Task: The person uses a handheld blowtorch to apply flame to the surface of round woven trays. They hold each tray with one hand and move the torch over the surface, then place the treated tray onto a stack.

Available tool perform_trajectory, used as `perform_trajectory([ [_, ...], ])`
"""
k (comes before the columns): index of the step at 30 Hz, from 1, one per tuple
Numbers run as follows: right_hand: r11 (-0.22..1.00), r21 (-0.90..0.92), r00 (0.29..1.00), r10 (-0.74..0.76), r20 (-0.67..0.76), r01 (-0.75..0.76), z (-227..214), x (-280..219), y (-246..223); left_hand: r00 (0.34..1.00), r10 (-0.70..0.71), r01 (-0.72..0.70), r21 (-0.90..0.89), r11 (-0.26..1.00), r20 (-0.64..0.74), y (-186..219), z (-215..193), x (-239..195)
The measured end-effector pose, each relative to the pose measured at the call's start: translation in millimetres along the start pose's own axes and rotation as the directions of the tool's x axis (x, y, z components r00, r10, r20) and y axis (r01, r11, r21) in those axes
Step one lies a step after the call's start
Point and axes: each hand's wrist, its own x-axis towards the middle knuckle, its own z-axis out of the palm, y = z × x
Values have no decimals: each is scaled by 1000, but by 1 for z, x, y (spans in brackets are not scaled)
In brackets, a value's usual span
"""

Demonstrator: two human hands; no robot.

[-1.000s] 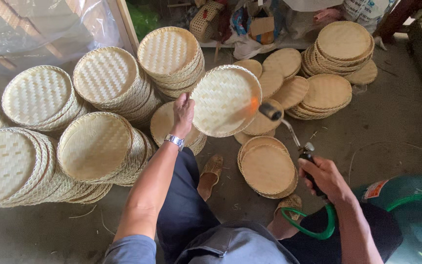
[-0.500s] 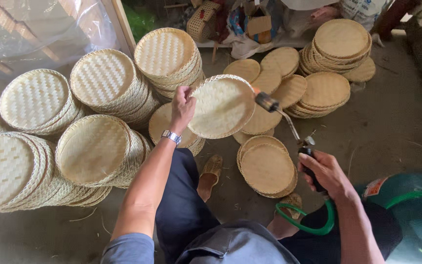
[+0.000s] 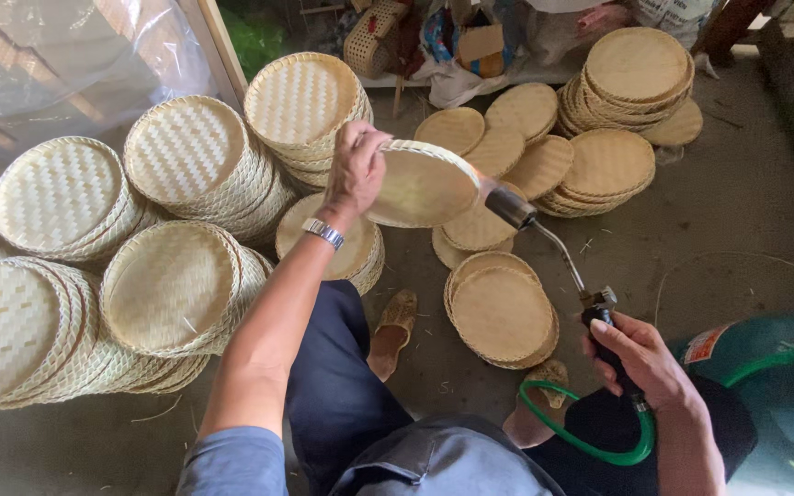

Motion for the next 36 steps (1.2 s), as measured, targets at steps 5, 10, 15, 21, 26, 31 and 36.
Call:
perform_trajectory([
  [5, 995, -98, 1000, 0, 17, 2, 2, 5, 4, 986, 164, -153, 236, 960, -27, 24, -8, 24],
  [10, 993, -121, 997, 3, 77, 6, 5, 7, 11, 995, -21, 0, 200, 980, 100, 40, -9, 22],
  [15, 993, -115, 989, -12, 145, 29, 17, 11, 4, 955, -274, 293, -223, 930, 112, 50, -2, 4],
  [21, 989, -148, 993, -5, 121, 23, 38, 19, -9, 646, -690, 691, -633, 348, 326, 58, 15, -27],
  [26, 994, -110, 991, -2, 135, 17, 55, 29, -20, 601, -652, 659, -748, 79, 462, 50, 24, -61],
  [31, 986, -126, 972, -81, 223, 111, 67, 45, -26, 560, -706, 563, -824, -58, 433, 49, 26, -91],
  [36, 985, -164, 993, -35, 116, 54, 72, 56, -27, 502, -742, 632, -774, -35, 444, 48, 20, -104],
])
